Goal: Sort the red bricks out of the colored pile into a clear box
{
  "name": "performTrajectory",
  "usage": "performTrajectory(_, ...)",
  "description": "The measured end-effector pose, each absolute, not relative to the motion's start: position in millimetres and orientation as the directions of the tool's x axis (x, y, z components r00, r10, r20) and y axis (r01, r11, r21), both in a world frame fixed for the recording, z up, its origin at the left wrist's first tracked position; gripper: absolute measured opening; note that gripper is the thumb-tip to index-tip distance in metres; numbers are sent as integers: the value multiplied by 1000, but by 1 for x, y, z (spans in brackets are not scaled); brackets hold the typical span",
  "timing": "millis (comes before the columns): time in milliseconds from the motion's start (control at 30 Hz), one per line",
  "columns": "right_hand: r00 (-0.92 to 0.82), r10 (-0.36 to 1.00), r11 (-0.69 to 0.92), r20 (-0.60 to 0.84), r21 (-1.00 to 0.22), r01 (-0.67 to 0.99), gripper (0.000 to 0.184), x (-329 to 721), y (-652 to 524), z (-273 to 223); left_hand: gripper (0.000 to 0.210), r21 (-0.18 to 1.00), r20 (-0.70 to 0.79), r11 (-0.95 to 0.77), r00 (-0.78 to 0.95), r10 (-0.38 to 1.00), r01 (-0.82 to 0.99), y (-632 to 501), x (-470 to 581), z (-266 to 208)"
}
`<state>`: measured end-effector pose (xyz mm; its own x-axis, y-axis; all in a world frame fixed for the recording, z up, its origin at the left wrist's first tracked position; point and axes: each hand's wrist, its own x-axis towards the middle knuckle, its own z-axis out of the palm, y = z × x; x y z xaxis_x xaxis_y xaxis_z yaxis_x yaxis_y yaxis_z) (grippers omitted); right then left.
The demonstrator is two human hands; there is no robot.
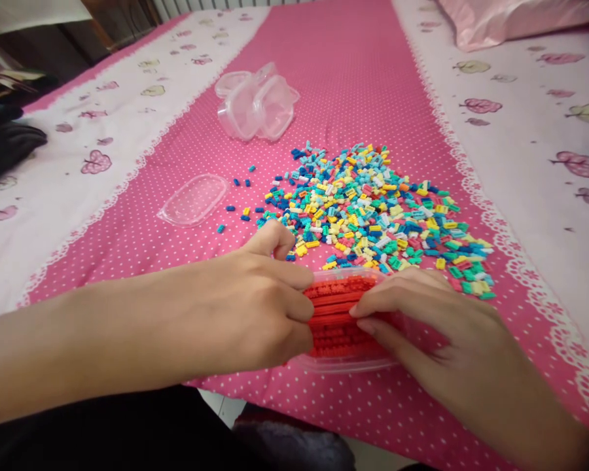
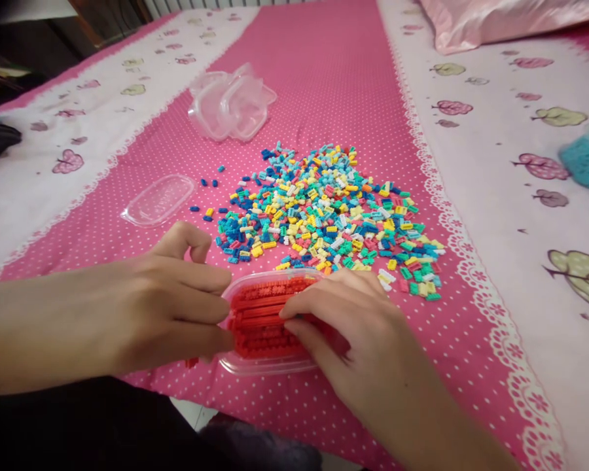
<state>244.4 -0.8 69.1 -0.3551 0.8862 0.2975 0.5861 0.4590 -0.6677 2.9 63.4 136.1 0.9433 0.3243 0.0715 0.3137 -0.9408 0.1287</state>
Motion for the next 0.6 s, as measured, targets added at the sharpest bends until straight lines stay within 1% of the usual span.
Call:
performTrajectory(33, -354, 886, 460, 299, -667, 586, 10, 244, -1, 69, 43, 146, 21, -958, 967, 253, 247, 65, 5, 140)
performTrajectory(100, -351, 886, 460, 303, -664, 590, 11, 245, -1, 69, 42, 176, -29, -965, 980, 195, 197, 67, 9, 146)
performTrajectory(167, -355, 884, 465, 306, -657, 593, 11, 245, -1, 69, 41, 184, -24, -957, 974, 225, 226, 68, 10, 148)
performTrajectory(333, -349, 885, 463, 307, -652, 600, 11, 244, 0, 68, 43, 172, -9, -962, 977, 212, 210, 67, 5, 144)
performTrajectory(467, -351, 884, 465, 307, -652, 599, 12, 243, 1, 68, 41, 185, -8, -954, 971, 240, 237, 66, 2, 144)
performTrajectory(600, -352, 880, 474, 319, -646, 599, 13, 244, 1, 67, 43, 161, -17, -955, 968, 248, 248, 67, 1, 141)
